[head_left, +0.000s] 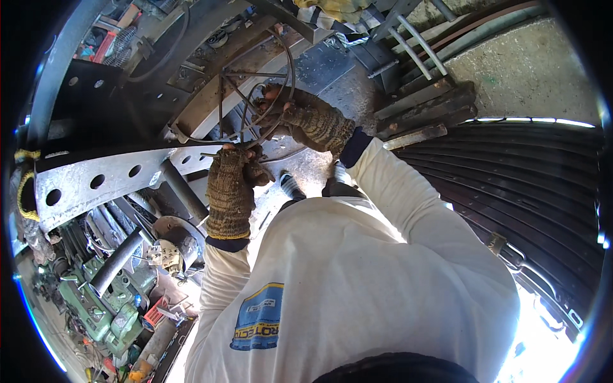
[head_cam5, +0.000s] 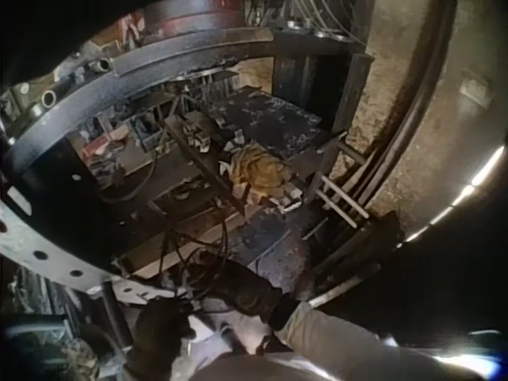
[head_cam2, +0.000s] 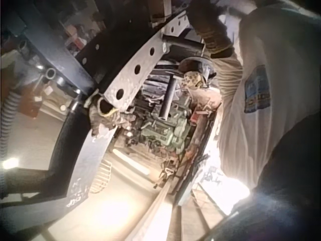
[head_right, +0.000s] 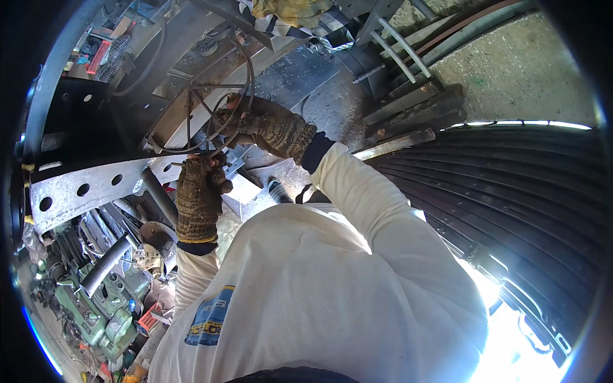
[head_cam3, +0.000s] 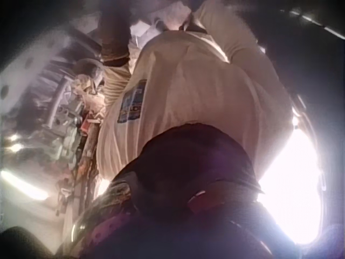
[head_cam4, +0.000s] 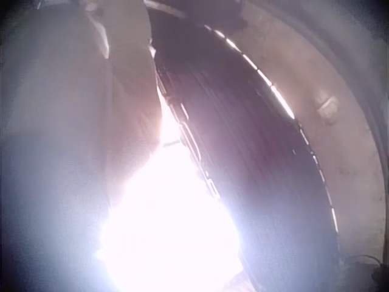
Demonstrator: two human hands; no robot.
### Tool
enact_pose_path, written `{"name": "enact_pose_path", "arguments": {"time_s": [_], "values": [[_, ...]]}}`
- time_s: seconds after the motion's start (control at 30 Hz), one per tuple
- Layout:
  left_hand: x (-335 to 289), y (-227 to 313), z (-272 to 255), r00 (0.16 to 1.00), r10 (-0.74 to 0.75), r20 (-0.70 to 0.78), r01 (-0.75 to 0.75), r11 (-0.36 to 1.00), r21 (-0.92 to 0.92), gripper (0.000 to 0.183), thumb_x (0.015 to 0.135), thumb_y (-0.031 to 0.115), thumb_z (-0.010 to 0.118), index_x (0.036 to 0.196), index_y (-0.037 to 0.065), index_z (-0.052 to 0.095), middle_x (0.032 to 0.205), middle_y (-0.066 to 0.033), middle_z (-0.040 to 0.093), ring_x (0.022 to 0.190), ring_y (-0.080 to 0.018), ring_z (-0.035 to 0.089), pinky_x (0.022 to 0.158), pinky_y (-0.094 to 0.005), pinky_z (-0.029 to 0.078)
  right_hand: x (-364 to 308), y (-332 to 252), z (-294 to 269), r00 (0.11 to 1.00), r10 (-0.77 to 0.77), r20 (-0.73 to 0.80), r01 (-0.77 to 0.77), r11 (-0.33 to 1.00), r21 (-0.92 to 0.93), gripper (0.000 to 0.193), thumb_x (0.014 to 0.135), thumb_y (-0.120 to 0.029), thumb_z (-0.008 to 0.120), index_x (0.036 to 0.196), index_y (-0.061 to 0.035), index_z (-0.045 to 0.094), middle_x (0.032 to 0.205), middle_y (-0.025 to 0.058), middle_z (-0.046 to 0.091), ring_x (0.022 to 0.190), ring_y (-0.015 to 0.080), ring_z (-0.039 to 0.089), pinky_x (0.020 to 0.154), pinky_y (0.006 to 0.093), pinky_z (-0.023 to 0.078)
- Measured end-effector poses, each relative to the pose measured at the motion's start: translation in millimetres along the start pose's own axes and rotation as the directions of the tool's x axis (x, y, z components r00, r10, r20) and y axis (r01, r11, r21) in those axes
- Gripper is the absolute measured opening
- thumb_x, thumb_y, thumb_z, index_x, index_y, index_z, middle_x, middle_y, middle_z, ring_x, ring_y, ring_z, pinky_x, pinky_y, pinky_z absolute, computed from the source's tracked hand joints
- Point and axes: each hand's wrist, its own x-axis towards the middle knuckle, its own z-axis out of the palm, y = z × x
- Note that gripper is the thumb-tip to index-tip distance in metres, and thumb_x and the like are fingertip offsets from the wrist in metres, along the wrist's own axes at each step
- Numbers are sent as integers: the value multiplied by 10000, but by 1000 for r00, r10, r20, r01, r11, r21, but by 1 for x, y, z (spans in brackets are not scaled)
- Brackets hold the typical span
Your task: The person uses a hammer to shape and align metal rods within a curved grate-like structure on a workbench, then moves to a large industrial machine to feed a wire through a guide.
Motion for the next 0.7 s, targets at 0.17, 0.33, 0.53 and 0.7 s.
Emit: {"name": "enact_pose_path", "arguments": {"time_s": [0.17, 0.33, 0.53, 0.7], "values": [[3, 15, 5, 996, 19, -82, -7, 989, 147, 194, 897, 263, 624, 877, 74, 588, 800, -58, 616, 562, -145, 541, 472, -308, 462, 5, 14, -8, 991, -126, -47, 120, 984, -129, 488, 855, -206, 744, 1268, -59, 531, 1181, 108, 624, 1072, 254, 638, 929, 438, 533], [6, 29, 5, 990, -78, -119, 92, 989, 117, 221, 880, 296, 645, 849, 85, 585, 813, -59, 626, 560, -120, 523, 457, -310, 475, 9, 26, -1, 969, -227, -96, 205, 959, -193, 415, 855, -177, 744, 1195, -48, 542, 1175, 104, 611, 1064, 240, 637, 899, 419, 550], [-12, 14, 1, 998, -32, -58, 45, 969, 242, 288, 933, 341, 637, 955, 59, 583, 857, -67, 635, 605, -102, 551, 486, -249, 515, 2, 12, -2, 993, -121, -17, 117, 984, -132, 521, 878, -237, 717, 1307, -48, 490, 1260, 185, 591, 1010, 261, 661, 810, 400, 562], [-18, 5, -31, 971, 114, 208, -237, 514, 824, 139, 917, 80, 592, 1044, 27, 575, 854, -44, 634, 729, -145, 613, 686, -275, 524, 6, -2, -13, 993, -57, 101, 75, 980, -184, 542, 861, -243, 730, 1296, -27, 488, 1199, 169, 632, 918, 253, 679, 765, 385, 566]]}}
